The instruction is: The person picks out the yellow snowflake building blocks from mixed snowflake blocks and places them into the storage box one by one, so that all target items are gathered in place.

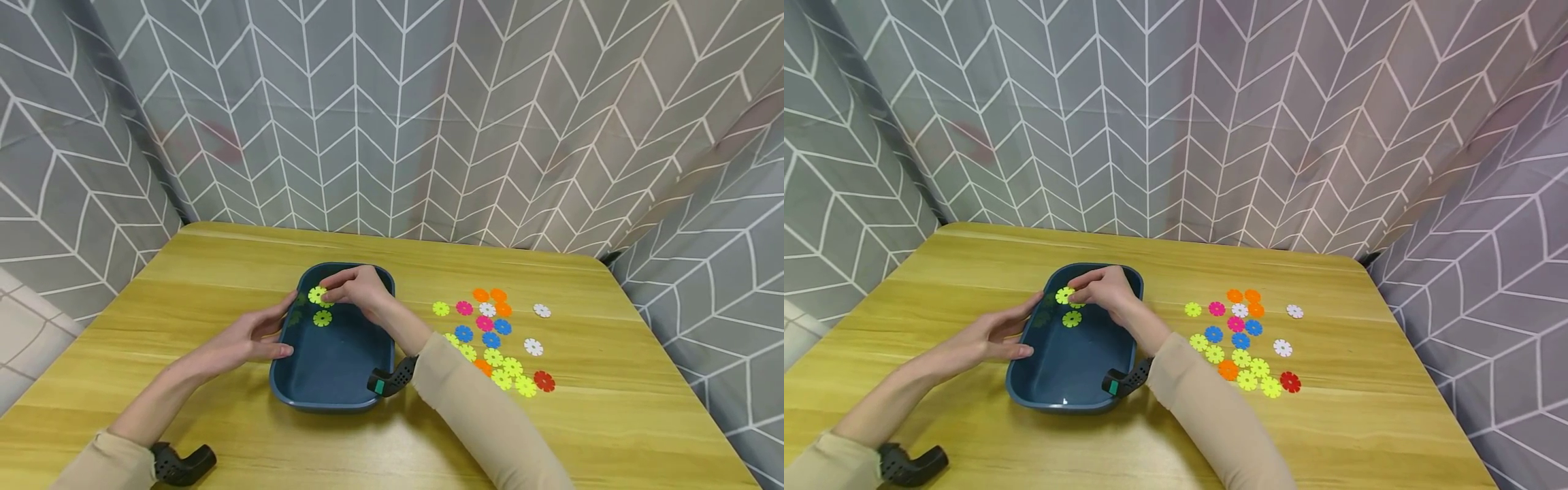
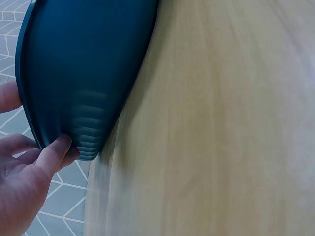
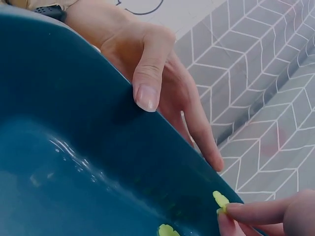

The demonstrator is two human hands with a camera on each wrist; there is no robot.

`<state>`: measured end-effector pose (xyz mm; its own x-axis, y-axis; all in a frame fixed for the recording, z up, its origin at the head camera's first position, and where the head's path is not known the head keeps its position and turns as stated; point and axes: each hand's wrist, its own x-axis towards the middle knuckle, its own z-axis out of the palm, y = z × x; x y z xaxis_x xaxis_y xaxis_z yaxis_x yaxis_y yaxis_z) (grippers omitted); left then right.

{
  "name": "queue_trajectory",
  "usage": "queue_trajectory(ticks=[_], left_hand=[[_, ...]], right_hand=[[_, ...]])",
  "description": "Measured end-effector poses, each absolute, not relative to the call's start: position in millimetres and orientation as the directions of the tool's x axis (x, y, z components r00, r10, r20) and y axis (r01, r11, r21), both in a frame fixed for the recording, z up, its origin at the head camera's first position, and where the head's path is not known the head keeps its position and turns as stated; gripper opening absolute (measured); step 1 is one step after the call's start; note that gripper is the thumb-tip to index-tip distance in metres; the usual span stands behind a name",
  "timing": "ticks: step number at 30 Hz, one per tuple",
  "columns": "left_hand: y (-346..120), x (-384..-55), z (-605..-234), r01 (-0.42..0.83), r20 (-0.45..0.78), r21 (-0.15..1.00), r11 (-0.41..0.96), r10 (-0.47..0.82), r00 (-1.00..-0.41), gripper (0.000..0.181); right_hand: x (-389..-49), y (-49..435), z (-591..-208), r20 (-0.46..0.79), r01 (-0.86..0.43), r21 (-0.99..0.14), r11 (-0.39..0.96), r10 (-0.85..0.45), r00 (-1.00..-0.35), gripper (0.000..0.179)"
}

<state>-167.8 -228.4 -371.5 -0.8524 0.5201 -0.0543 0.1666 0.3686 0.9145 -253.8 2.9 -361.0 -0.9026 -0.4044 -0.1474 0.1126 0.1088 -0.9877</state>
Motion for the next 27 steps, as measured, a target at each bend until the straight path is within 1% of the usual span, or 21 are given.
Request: queue_trajectory(ticks=[6, 16, 27], left_hand=[[-228.6, -168.4, -371.5, 0.159, -0.057, 0.921, 0.356, 0.528, -0.847, 0.09], [-228.7, -167.9, -372.2, 0.146, -0.062, 0.931, 0.335, 0.538, -0.84, 0.09], [-229.2, -168.2, -372.6, 0.153, -0.056, 0.929, 0.336, 0.538, -0.841, 0.09]], right_hand=[[-253.4, 4.0, -363.9, -0.127, 0.068, -0.987, 0.147, -0.445, -0.887, 0.023], [-253.9, 4.7, -365.9, -0.175, 0.092, -0.977, 0.192, -0.482, -0.859, 0.021], [-253.2, 5.7, -367.4, -0.166, 0.045, -0.97, 0.24, -0.515, -0.841, 0.02]])
